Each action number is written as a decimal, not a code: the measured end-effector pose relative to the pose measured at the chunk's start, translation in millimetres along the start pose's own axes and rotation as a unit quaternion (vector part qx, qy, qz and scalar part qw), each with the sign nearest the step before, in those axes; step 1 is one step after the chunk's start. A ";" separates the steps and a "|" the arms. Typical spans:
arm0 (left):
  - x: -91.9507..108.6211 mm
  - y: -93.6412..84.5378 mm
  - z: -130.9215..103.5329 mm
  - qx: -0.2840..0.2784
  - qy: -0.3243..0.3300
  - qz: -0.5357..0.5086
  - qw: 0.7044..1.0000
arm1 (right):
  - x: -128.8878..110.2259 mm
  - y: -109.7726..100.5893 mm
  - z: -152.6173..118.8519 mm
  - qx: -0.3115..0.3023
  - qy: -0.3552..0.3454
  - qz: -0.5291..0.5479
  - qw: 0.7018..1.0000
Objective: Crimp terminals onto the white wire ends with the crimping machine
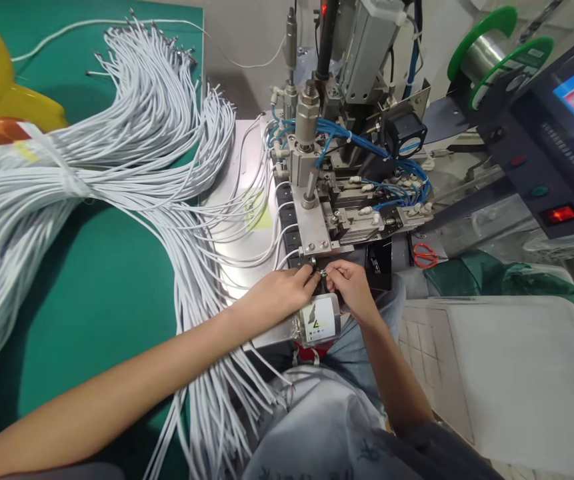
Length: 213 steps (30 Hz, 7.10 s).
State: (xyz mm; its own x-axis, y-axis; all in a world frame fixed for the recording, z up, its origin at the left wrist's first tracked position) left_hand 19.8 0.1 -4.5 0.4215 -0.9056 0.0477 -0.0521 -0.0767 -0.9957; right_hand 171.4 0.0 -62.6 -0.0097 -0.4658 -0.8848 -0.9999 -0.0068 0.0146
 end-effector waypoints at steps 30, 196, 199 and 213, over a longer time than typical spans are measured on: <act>7.1 -24.1 -10.3 -0.036 -0.141 -0.004 0.989 | 0.9 -17.1 -19.9 0.149 -0.153 -0.104 0.971; 31.9 -27.4 -7.4 0.214 -0.005 -0.173 0.961 | -0.7 16.0 -118.2 0.010 -0.155 -0.282 0.947; 31.8 -27.4 -7.8 0.264 0.035 -0.301 0.916 | -15.0 -6.5 -104.3 0.075 -0.176 -0.154 0.969; 22.9 -34.6 -8.4 0.318 0.031 -0.321 0.891 | -20.9 0.9 -91.8 0.095 -0.203 0.080 0.971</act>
State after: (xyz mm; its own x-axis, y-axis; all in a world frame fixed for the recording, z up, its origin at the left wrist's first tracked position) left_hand 23.7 -21.4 31.7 0.1281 -0.7831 0.6085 0.7147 -0.3525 -0.6041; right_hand 171.8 -71.5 -1.4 -0.1310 -0.0591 -0.9896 -0.9691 0.2181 0.1153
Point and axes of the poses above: each hand's wrist, its own z-axis towards the middle knuckle, its own y-axis out of the palm, x = y × z, the point moved 2 cm from there along z, towards the middle knuckle, and after that the axes turned 10 degrees about y, right-handed, at the moved point
